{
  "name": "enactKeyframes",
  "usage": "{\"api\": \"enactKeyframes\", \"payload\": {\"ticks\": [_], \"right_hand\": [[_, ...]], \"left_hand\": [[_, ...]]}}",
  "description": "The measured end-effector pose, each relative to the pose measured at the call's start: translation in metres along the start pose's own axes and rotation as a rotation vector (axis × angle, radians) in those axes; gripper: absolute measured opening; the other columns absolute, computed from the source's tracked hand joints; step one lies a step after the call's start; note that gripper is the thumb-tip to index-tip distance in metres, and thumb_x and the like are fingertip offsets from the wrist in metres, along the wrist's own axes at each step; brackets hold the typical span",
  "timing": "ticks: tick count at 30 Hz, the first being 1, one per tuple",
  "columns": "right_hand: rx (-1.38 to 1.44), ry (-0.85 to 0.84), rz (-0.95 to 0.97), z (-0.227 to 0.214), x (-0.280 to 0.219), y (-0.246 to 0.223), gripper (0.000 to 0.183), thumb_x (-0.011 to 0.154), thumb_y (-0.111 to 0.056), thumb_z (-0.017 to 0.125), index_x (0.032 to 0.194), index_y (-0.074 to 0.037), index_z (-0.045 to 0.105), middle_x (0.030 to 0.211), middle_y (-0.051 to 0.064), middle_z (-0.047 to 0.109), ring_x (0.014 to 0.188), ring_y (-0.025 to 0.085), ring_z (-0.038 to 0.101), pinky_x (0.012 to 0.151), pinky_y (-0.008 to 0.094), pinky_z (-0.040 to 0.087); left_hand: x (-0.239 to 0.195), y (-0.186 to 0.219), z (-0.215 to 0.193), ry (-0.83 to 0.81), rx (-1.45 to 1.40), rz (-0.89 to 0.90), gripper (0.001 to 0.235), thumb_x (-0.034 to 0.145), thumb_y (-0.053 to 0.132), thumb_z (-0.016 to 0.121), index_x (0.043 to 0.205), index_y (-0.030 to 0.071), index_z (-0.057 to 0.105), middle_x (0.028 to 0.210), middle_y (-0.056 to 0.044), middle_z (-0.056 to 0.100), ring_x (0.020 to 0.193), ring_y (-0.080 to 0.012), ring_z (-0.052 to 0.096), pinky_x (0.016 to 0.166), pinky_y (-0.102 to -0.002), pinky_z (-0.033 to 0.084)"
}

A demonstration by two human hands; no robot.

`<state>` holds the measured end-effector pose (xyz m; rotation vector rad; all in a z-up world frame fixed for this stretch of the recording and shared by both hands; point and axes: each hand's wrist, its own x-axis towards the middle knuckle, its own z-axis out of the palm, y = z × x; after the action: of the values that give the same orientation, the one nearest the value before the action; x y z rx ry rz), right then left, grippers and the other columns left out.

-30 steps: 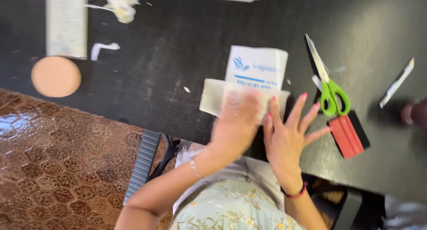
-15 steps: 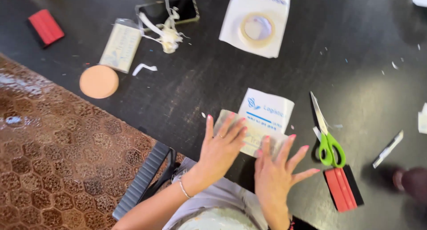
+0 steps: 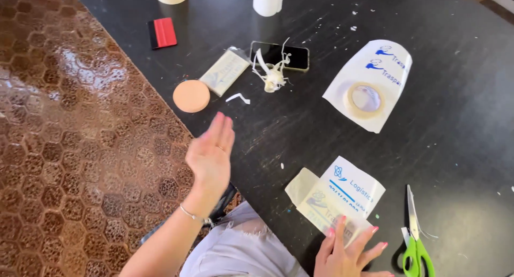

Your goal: Cutting out printed stickers and preparing them for application using scissors and a squeegee.

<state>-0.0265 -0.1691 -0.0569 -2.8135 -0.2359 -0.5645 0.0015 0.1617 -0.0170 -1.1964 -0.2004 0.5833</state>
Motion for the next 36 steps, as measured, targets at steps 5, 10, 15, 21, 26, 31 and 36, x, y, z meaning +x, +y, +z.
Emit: {"api": "enactKeyframes", "payload": {"ticks": [5,10,15,21,26,31,36], "right_hand": [[-0.071,0.276,-0.214,0.028,0.006,0.024,0.040,0.107,-0.032,0.060,0.141,-0.015,0.072,0.167,0.034,0.040,0.157,0.064,0.015,0.124,0.071,0.038],[-0.123,0.181,-0.091,0.016,0.005,-0.017,0.043,0.115,-0.030,0.053,0.154,-0.017,0.065,0.168,0.034,0.047,0.152,0.065,0.037,0.108,0.093,0.007],[-0.150,0.300,-0.272,0.061,0.008,0.030,0.041,0.102,-0.036,0.068,0.132,-0.008,0.077,0.158,0.037,0.050,0.152,0.062,0.029,0.122,0.072,0.038],[-0.189,0.543,-0.507,0.101,0.014,0.078,0.047,0.104,-0.044,0.051,0.119,-0.013,0.083,0.131,0.039,0.070,0.114,0.063,0.058,0.110,0.070,0.050],[-0.285,0.435,-0.454,0.090,0.008,0.071,0.054,0.103,-0.052,0.047,0.129,-0.019,0.080,0.143,0.031,0.067,0.125,0.062,0.056,0.108,0.066,0.053],[-0.159,0.415,-0.367,0.093,0.003,0.062,0.051,0.106,-0.047,0.046,0.126,-0.015,0.082,0.148,0.032,0.062,0.126,0.062,0.051,0.114,0.069,0.047],[-0.088,0.423,-0.364,0.101,0.003,0.067,0.049,0.109,-0.043,0.046,0.129,-0.013,0.078,0.150,0.035,0.058,0.124,0.064,0.047,0.115,0.075,0.044]], "left_hand": [[-0.052,-0.067,-0.031,-1.001,2.635,0.552,0.034,0.109,0.028,0.051,0.118,0.005,0.075,0.123,-0.009,0.074,0.123,-0.0254,0.068,0.122,-0.045,0.044],[-0.110,-0.052,-0.116,-1.629,3.102,-0.502,0.048,0.095,0.012,0.047,0.137,-0.005,0.061,0.144,-0.028,0.057,0.132,-0.0455,0.052,0.116,-0.056,0.038],[-0.115,-0.004,-0.159,-1.828,3.108,-0.335,0.048,0.109,0.022,0.046,0.138,-0.011,0.064,0.147,-0.026,0.063,0.144,-0.0434,0.053,0.130,-0.059,0.028],[-0.108,0.017,-0.172,-1.797,3.102,-0.407,0.047,0.111,0.020,0.044,0.139,-0.010,0.065,0.151,-0.023,0.060,0.149,-0.0397,0.047,0.131,-0.056,0.028],[-0.111,0.004,-0.164,-1.786,3.077,-0.306,0.042,0.109,0.016,0.047,0.132,-0.011,0.070,0.144,-0.023,0.065,0.144,-0.0387,0.053,0.130,-0.054,0.032],[-0.113,-0.001,-0.160,-1.752,3.087,-0.335,0.045,0.106,0.015,0.046,0.135,-0.013,0.066,0.145,-0.024,0.064,0.144,-0.0397,0.053,0.131,-0.054,0.030],[-0.115,-0.011,-0.153,-1.692,3.071,-0.372,0.046,0.104,0.014,0.046,0.136,-0.014,0.064,0.144,-0.025,0.063,0.143,-0.0403,0.053,0.130,-0.054,0.031]]}}
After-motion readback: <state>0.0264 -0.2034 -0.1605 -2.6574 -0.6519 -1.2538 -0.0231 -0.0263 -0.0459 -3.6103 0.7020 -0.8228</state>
